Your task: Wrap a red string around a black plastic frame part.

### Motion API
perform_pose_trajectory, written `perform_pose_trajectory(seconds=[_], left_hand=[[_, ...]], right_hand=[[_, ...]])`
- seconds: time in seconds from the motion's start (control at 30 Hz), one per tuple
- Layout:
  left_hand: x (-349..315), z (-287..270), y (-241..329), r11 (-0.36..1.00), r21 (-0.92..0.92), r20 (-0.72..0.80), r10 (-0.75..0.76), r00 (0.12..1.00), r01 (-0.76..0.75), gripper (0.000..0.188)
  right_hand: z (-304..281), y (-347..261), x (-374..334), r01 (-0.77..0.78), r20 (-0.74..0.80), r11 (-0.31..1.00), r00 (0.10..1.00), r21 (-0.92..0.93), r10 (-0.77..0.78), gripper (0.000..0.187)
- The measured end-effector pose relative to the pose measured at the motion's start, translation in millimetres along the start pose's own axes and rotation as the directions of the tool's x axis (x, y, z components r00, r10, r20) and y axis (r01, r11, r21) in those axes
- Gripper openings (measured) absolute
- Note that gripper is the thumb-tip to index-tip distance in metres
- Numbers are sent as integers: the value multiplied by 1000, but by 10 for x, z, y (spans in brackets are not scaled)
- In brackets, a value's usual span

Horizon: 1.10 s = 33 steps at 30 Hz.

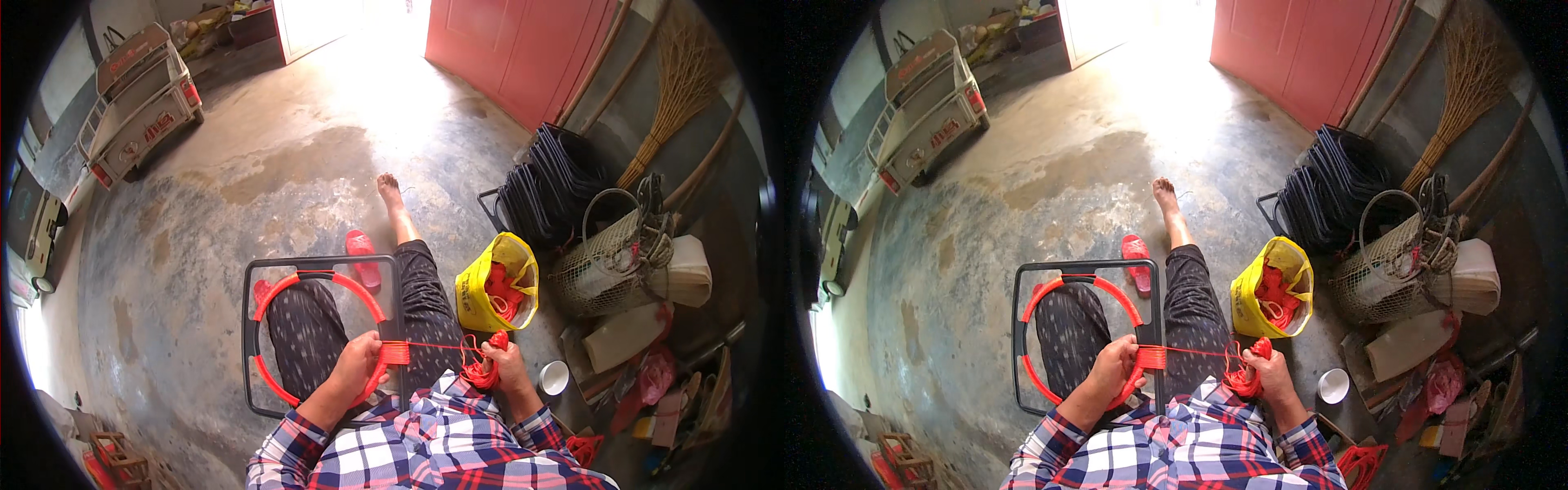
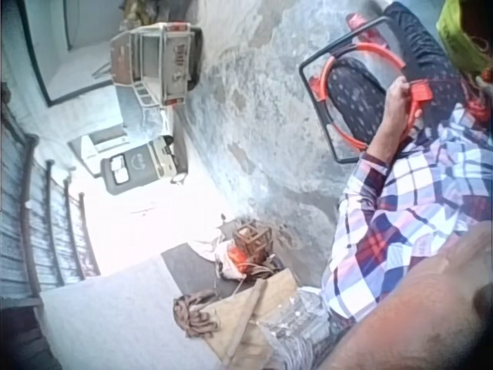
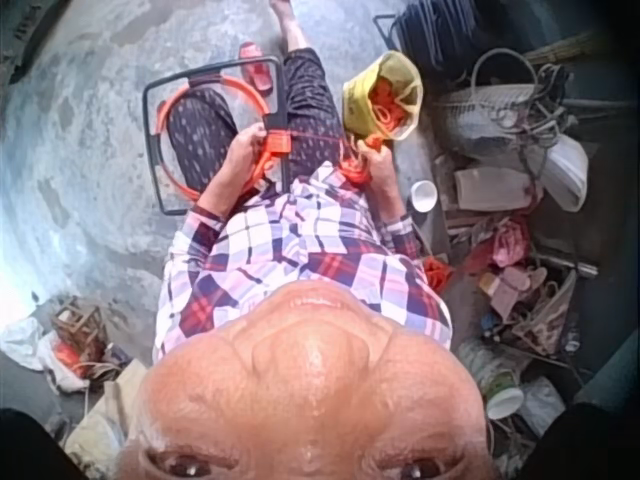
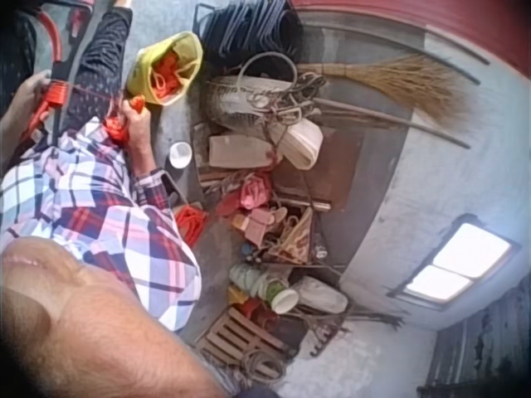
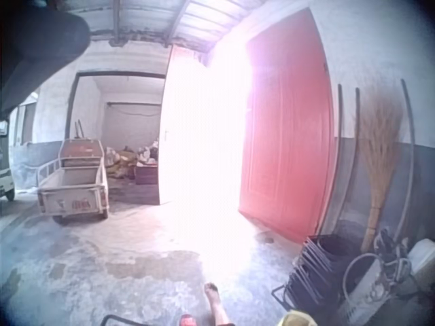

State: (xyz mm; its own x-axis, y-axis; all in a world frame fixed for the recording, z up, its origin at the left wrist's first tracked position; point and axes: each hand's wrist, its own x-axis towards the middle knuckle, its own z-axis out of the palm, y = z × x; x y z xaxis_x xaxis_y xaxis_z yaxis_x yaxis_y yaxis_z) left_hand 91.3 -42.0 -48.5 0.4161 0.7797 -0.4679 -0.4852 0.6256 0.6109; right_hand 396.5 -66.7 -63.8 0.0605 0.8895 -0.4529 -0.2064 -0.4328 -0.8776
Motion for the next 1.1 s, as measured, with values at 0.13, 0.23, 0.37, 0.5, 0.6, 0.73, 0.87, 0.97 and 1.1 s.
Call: perform_pose_trajectory(seconds=[0.13,0.23,0.37,0.5,0.6,0.73,0.87,0.97,1.1], left_hand=[[-85,137,167,998,25,-54,-55,997,57,33],[7,93,204,999,-31,-5,-33,999,33,31],[-73,74,183,991,-131,-68,-37,997,28,26],[-186,136,43,976,-214,15,-27,1000,29,28],[-145,113,-5,972,-237,6,-5,1000,6,30],[-138,26,-5,982,-182,86,-29,996,44,27],[-169,110,-43,976,-211,-102,40,994,-61,33],[-158,210,-74,922,20,-264,378,887,-387,40],[-131,233,-101,795,165,-284,606,744,-584,39]], right_hand=[[-97,200,-88,0,-12,990,1000,-140,-1,14],[-13,93,-97,11,-29,979,999,-202,-18,14],[-44,129,21,29,4,974,1000,-223,-28,13],[-118,186,214,-19,14,977,1000,-213,23,11],[-120,212,506,-15,24,953,999,-303,23,8],[156,-58,789,360,105,767,926,-530,-362,16],[998,-805,417,557,399,499,828,-664,-394,21],[1506,-812,353,919,792,-17,329,-393,-515,25],[1651,-648,373,912,854,-131,303,-389,-423,43]])
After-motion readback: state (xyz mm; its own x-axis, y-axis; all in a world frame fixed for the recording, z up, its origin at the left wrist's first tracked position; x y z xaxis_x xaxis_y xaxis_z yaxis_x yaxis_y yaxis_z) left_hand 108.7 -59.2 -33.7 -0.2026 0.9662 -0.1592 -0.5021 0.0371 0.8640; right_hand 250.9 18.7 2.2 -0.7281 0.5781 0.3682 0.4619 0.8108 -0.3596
